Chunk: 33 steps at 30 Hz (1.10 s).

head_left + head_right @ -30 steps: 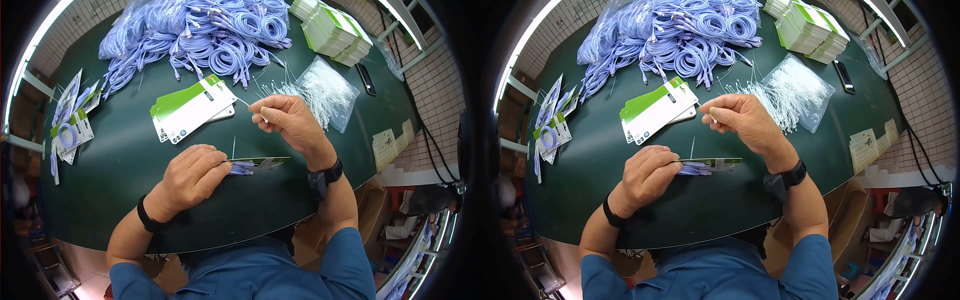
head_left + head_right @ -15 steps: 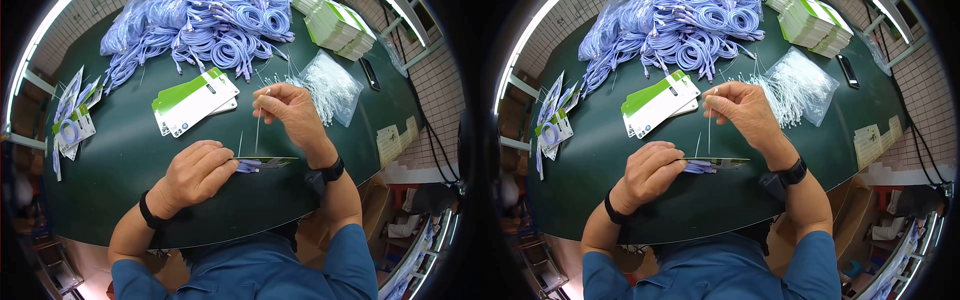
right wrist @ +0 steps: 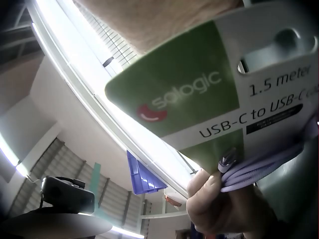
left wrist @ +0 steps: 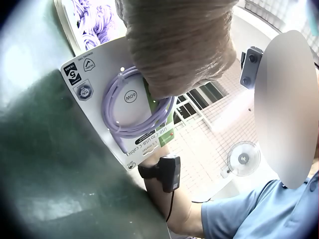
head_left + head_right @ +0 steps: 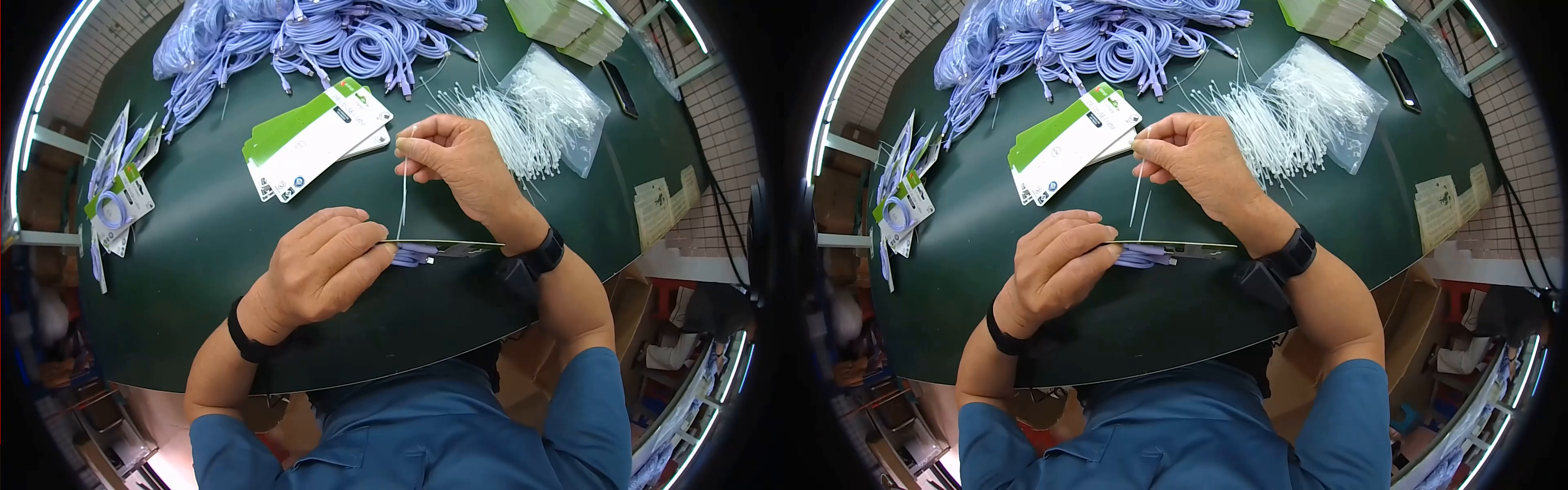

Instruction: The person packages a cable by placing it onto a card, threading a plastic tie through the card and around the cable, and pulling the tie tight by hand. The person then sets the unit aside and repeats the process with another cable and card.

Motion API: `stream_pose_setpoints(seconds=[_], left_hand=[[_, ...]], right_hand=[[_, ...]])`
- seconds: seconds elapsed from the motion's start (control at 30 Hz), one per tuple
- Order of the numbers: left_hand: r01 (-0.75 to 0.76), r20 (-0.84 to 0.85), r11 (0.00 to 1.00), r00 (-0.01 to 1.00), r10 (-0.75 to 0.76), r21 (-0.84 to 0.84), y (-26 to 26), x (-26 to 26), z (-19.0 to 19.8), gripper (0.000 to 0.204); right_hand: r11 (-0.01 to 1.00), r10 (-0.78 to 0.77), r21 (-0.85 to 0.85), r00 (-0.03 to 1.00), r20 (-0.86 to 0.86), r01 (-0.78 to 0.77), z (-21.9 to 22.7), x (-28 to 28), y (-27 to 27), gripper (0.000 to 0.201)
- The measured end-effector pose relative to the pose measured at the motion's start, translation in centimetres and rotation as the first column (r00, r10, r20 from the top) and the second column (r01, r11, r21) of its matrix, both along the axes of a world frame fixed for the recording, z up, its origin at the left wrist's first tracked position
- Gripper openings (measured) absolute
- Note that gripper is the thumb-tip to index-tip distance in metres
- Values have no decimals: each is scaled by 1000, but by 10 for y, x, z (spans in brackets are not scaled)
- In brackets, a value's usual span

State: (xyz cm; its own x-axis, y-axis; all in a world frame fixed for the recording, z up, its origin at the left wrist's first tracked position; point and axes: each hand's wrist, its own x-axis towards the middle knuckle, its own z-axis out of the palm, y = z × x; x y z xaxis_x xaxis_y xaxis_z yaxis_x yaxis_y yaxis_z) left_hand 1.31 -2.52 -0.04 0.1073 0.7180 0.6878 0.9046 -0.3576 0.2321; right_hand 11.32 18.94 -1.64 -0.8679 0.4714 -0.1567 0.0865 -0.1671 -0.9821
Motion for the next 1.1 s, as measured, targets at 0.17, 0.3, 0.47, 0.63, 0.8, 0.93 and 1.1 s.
stream_pose_setpoints(seconds=[0.17, 0.3, 0.47, 0.63, 0.8, 0.93, 1.1], left_hand=[[-5, -1, 1000, 1000, 5, -4, 0, -1, 0, 17], [-4, -9, 1000, 1000, 4, 6, 3, -1, -2, 18], [-1, -23, 1000, 1000, 2, 28, 4, -2, -3, 19], [-17, -13, 1000, 1000, 18, 14, 3, -1, -3, 18], [-23, -9, 1000, 1000, 23, 14, 2, -1, -4, 19], [-30, -15, 1000, 999, 30, 9, 2, -2, -5, 20], [-44, -25, 999, 999, 44, 8, 2, -4, -5, 20]], right_hand=[[998, 62, 8, 998, 7, -62, 2, 3, -2, 20], [995, 77, 54, 996, 40, -79, 6, 3, -5, 20], [995, 87, 53, 996, 19, -88, 1, 3, -4, 20], [993, 104, 61, 995, 11, -104, 2, 5, -6, 19], [988, 126, 92, 992, 12, -126, 0, 5, -7, 18], [973, 229, 18, 973, 17, -229, 11, 8, -9, 16], [864, 485, -121, 873, -54, -488, 16, 11, -4, 16]])
